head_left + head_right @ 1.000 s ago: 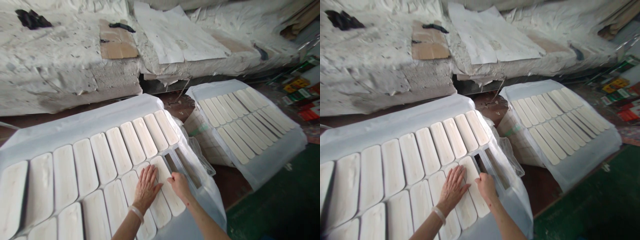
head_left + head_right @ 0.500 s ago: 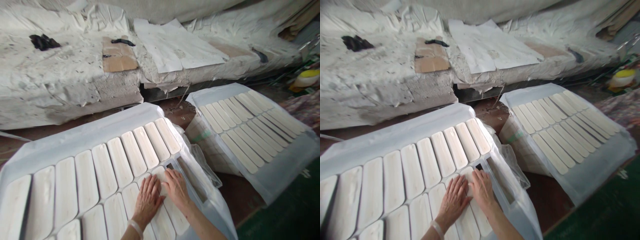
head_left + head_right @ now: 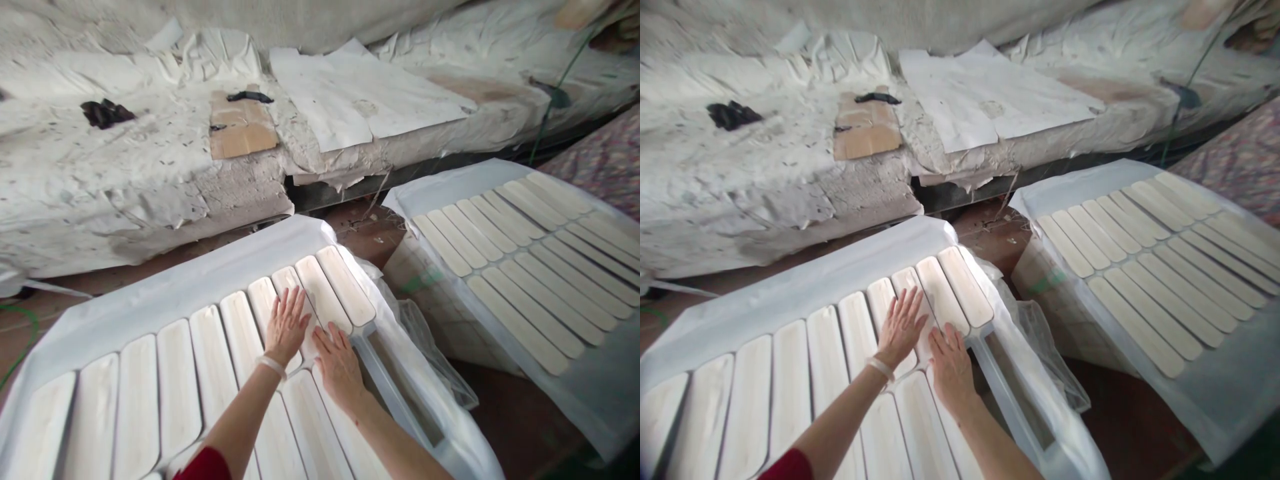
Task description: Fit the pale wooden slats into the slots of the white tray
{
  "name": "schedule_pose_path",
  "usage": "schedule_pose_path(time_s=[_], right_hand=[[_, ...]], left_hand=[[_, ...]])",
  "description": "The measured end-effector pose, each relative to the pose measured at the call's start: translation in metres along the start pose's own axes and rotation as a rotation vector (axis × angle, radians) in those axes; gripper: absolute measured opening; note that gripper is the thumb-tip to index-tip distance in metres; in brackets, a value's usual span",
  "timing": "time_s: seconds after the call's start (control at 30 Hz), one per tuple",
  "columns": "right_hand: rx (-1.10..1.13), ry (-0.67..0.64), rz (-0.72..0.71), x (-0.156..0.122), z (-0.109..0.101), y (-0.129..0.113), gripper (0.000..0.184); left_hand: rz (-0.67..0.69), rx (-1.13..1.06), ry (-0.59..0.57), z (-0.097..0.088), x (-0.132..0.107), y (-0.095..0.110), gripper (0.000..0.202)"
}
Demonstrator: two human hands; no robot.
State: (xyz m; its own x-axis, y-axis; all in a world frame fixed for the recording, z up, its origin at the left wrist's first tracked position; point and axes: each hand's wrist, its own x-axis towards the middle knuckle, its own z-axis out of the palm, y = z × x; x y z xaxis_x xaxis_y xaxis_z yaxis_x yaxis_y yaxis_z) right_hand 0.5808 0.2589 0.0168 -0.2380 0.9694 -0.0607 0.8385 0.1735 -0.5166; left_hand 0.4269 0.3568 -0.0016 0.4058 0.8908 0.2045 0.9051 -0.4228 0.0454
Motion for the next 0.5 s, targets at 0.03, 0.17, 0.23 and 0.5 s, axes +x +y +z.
schedule_pose_path(time_s=[0.03, 0.17, 0.23, 0.5], right_hand=[[0.007, -0.001, 0.009, 0.000, 0.000, 0.000, 0.053], [0.044, -0.002, 0.013, 0.002, 0.001, 0.006, 0.053], [0.065, -0.006, 0.002, 0.003, 0.003, 0.010, 0.054], [0.123, -0.030, 0.007, -0.002, -0.004, 0.021, 0.060]], left_hand=[[0.006, 0.001, -0.011, 0.005, 0.010, -0.006, 0.059], [0.035, 0.004, -0.054, 0.019, 0.026, -0.018, 0.061], [0.039, 0.009, -0.064, 0.022, 0.026, -0.018, 0.062], [0.056, 0.005, -0.049, 0.024, 0.026, -0.013, 0.063]])
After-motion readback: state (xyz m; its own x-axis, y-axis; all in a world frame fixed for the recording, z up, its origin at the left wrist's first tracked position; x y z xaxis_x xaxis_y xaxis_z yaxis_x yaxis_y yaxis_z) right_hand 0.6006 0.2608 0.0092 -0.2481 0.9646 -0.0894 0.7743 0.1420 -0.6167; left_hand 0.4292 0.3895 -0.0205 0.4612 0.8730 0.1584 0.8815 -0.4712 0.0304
